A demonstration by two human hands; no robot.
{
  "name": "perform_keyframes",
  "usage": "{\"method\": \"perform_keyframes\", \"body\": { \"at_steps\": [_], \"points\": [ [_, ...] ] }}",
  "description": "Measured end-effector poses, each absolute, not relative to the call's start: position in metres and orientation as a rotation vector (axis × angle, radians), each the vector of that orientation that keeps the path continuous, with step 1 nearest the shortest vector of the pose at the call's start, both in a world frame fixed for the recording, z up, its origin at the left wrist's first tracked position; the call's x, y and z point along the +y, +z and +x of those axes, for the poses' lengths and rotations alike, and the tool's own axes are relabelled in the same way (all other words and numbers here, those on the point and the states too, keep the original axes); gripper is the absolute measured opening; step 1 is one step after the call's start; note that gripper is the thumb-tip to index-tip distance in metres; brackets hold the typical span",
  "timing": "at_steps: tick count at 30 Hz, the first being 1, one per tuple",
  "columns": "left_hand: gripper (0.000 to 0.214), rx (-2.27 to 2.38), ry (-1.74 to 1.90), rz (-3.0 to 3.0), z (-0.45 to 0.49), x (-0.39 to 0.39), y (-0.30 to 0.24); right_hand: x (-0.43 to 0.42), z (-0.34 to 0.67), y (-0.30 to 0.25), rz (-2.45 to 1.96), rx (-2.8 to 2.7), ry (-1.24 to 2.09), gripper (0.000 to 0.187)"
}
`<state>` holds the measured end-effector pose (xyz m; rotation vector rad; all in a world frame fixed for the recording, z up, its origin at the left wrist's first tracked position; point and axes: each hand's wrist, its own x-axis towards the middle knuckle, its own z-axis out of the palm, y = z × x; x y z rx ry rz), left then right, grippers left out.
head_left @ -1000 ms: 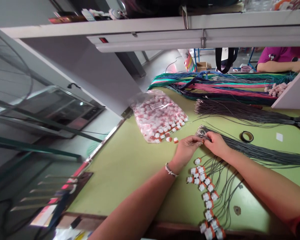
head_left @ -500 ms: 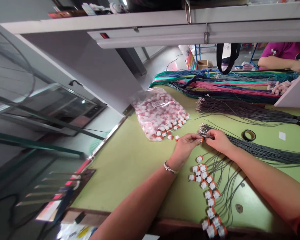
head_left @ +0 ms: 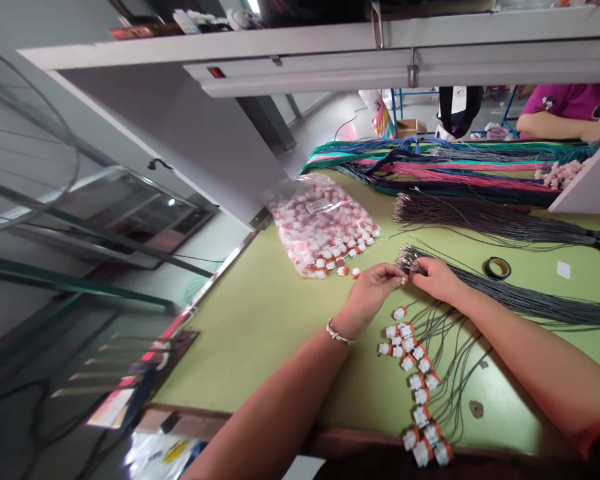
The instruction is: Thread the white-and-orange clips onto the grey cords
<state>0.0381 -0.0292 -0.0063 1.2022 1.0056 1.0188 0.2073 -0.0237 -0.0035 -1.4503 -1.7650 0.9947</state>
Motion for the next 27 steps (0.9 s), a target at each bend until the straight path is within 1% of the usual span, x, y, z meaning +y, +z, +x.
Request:
{"method": "perform_keyframes", "body": {
  "at_steps": [3, 7, 10, 12, 13, 14, 15, 17, 18, 19, 21, 23, 27],
  "points": [
    [0.014, 1.048, 0.992, 1.243, 0.029, -0.029, -0.007, -0.023, 0.21, -0.003, -1.395, -1.655, 1.092, 0.014],
    [0.016, 1.058, 0.697, 1.623, 0.023, -0.036, 0.0, -0.024, 0.211, -0.002, -1.325, -1.417, 1.233, 0.023],
    [0.024, 0.801, 0.498, 1.991, 0.026, -0.048, 0.01, -0.026, 0.21, 0.0, -1.275, -1.36, 1.296, 0.026],
    [0.023, 0.614, 0.42, 2.103, 0.025, -0.051, 0.016, -0.027, 0.209, 0.0, -1.253, -1.366, 1.327, 0.027],
    [0.02, 0.621, 0.427, 2.137, 0.023, -0.05, 0.019, -0.027, 0.208, -0.001, -1.251, -1.368, 1.338, 0.027],
    [0.018, 0.725, 0.468, 2.168, 0.018, -0.047, 0.02, -0.027, 0.207, -0.002, -1.254, -1.367, 1.344, 0.026],
    [0.018, 0.921, 0.544, 2.19, 0.013, -0.042, 0.022, -0.027, 0.206, -0.003, -1.265, -1.361, 1.342, 0.025],
    [0.024, 1.519, 0.683, 2.162, 0.0, -0.029, 0.022, -0.027, 0.205, -0.007, -1.302, -1.352, 1.308, 0.022],
    [0.024, 1.759, 0.676, 2.137, -0.006, -0.022, 0.021, -0.027, 0.204, -0.008, -1.318, -1.352, 1.28, 0.02],
    [0.024, 1.881, 0.624, 2.14, -0.011, -0.017, 0.019, -0.027, 0.204, -0.009, -1.329, -1.358, 1.249, 0.018],
    [0.022, 1.925, 0.47, 2.217, -0.015, -0.009, 0.016, -0.028, 0.203, -0.009, -1.343, -1.38, 1.192, 0.016],
    [0.023, 1.863, 0.351, 2.305, -0.015, -0.007, 0.012, -0.028, 0.203, -0.008, -1.348, -1.401, 1.157, 0.015],
    [0.031, 1.805, 0.31, 2.31, -0.012, -0.008, 0.008, -0.029, 0.202, -0.005, -1.316, -1.417, 1.141, 0.016]
  ]
}}
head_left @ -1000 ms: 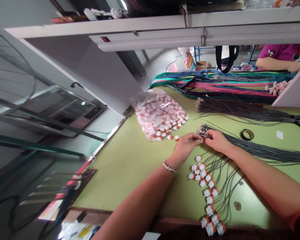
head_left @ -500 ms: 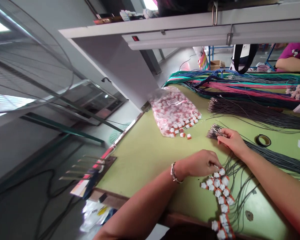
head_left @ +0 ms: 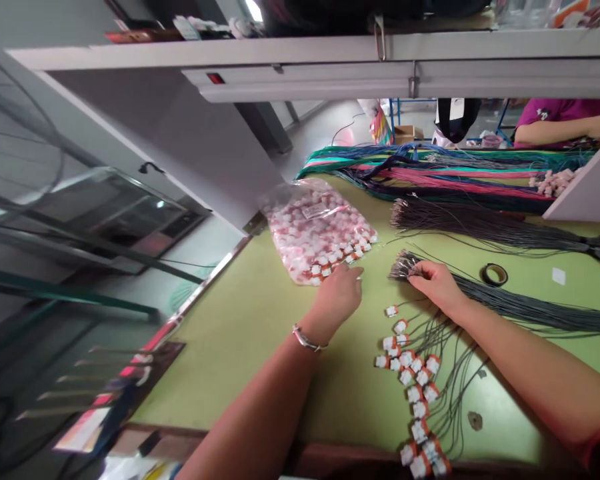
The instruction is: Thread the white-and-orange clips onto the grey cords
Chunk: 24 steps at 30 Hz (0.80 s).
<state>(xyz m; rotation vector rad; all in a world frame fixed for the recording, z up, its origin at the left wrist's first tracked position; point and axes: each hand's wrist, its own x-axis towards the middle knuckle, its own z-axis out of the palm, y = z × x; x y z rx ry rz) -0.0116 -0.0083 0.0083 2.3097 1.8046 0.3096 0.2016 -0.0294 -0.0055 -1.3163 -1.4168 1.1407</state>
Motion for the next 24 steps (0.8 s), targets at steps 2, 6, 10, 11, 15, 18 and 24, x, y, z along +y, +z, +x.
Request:
{"method": "perform_keyframes", "body": {
  "at_steps": [2, 6, 10, 11, 15, 18, 24],
  "points": [
    [0.031, 1.774, 0.407, 2.273, -0.012, -0.007, 0.009, -0.03, 0.201, -0.005, -1.295, -1.401, 1.123, 0.016],
    [0.016, 1.559, 0.695, 1.878, -0.011, -0.007, 0.009, -0.031, 0.199, -0.005, -1.269, -1.395, 1.096, 0.017],
    [0.024, 1.166, 0.751, 1.195, 0.001, -0.015, 0.008, -0.032, 0.199, -0.004, -1.25, -1.421, 1.081, 0.016],
    [0.026, 1.106, 0.762, 1.089, 0.004, -0.017, 0.007, -0.033, 0.2, -0.004, -1.249, -1.436, 1.079, 0.016],
    [0.03, 1.034, 0.8, 0.906, 0.013, -0.022, 0.006, -0.034, 0.2, -0.008, -1.276, -1.541, 1.017, 0.015],
    [0.031, 1.033, 0.789, 0.951, 0.015, -0.023, 0.005, -0.034, 0.2, -0.013, -1.324, -1.654, 0.919, 0.014],
    [0.026, 1.026, 0.803, 0.909, 0.021, -0.026, 0.004, -0.036, 0.198, -0.016, -1.401, -1.777, 0.8, 0.013]
  ]
}}
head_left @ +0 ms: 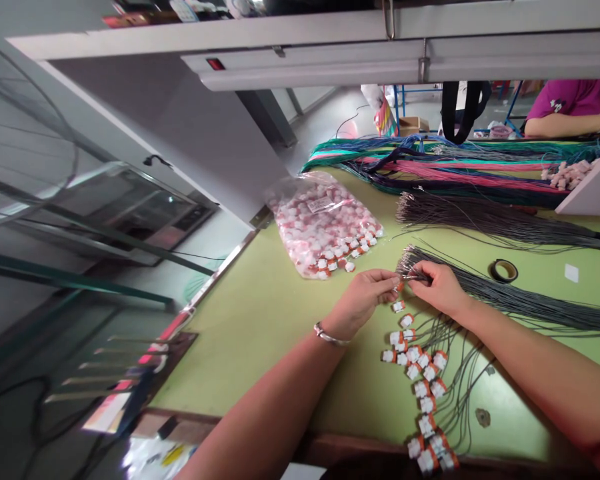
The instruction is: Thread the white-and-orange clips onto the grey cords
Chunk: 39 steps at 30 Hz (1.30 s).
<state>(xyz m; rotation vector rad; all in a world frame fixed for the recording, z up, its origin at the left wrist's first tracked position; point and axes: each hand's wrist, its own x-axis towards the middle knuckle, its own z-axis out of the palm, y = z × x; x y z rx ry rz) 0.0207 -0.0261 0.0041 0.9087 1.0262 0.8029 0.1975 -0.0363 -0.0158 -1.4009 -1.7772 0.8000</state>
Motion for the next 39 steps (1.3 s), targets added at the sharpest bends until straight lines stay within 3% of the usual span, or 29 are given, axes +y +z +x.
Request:
{"method": "perform_keyframes", "body": {
  "at_steps": [9, 15, 26, 34, 39],
  "points": [
    [0.029, 0.969, 0.699, 0.861, 0.022, -0.026, 0.001, -0.037, 0.193, -0.009, -1.421, -1.833, 0.646, 0.014],
    [0.027, 0.938, 0.797, 0.803, 0.016, -0.022, -0.004, -0.034, 0.196, -0.005, -1.479, -1.95, 0.72, 0.024],
    [0.018, 0.946, 0.846, 0.688, 0.018, -0.021, 0.002, -0.037, 0.197, -0.009, -1.354, -1.735, 0.816, 0.022],
    [0.011, 0.89, 0.828, 0.69, 0.014, -0.022, 0.002, -0.04, 0.197, -0.01, -1.44, -1.944, 0.49, 0.023],
    [0.019, 0.969, 0.84, 0.775, 0.015, -0.023, -0.001, -0.042, 0.199, -0.011, -1.44, -2.067, 0.33, 0.015]
  ]
}}
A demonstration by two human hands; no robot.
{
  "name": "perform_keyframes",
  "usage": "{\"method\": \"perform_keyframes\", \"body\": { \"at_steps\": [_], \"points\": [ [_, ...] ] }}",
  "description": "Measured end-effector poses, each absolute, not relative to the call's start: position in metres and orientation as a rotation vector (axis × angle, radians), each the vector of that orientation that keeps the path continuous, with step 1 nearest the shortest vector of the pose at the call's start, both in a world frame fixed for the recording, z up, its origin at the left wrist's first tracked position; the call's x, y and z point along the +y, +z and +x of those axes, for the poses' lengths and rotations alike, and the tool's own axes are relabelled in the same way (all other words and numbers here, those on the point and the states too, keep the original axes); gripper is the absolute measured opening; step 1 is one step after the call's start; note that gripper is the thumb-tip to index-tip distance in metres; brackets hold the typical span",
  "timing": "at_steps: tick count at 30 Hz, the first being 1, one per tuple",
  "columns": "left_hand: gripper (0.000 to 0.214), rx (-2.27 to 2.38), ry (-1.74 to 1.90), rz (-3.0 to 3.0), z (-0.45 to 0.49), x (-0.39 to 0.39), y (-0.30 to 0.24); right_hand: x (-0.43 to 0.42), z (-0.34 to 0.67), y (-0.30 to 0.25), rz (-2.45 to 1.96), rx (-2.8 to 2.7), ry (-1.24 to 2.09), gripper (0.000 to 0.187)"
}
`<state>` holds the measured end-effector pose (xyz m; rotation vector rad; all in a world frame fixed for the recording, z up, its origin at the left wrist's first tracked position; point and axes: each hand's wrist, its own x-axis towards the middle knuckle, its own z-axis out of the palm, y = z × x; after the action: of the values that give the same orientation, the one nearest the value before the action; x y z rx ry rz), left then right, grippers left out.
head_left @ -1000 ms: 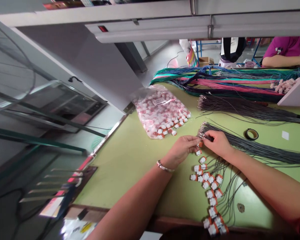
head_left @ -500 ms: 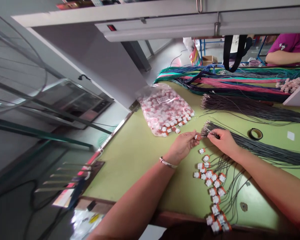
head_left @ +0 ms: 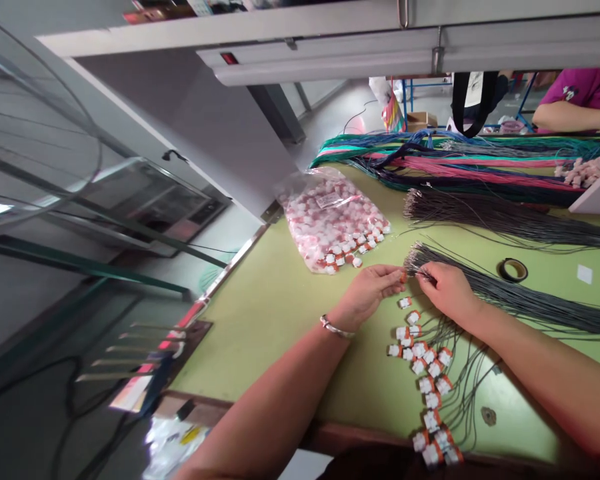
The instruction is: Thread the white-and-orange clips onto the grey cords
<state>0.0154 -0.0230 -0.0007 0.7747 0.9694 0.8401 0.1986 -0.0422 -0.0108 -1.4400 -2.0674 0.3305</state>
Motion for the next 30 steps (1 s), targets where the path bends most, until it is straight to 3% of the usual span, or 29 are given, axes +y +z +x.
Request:
{"method": "perform_keyframes", "body": {
  "at_steps": [8, 30],
  "points": [
    [0.028, 0.985, 0.816, 0.821, 0.017, -0.024, -0.001, -0.042, 0.201, -0.012, -1.39, -2.032, 0.483, 0.011],
    [0.032, 0.972, 0.874, 0.789, 0.029, -0.028, -0.006, -0.043, 0.2, -0.015, -1.429, -2.053, 0.499, 0.011]
  ]
}}
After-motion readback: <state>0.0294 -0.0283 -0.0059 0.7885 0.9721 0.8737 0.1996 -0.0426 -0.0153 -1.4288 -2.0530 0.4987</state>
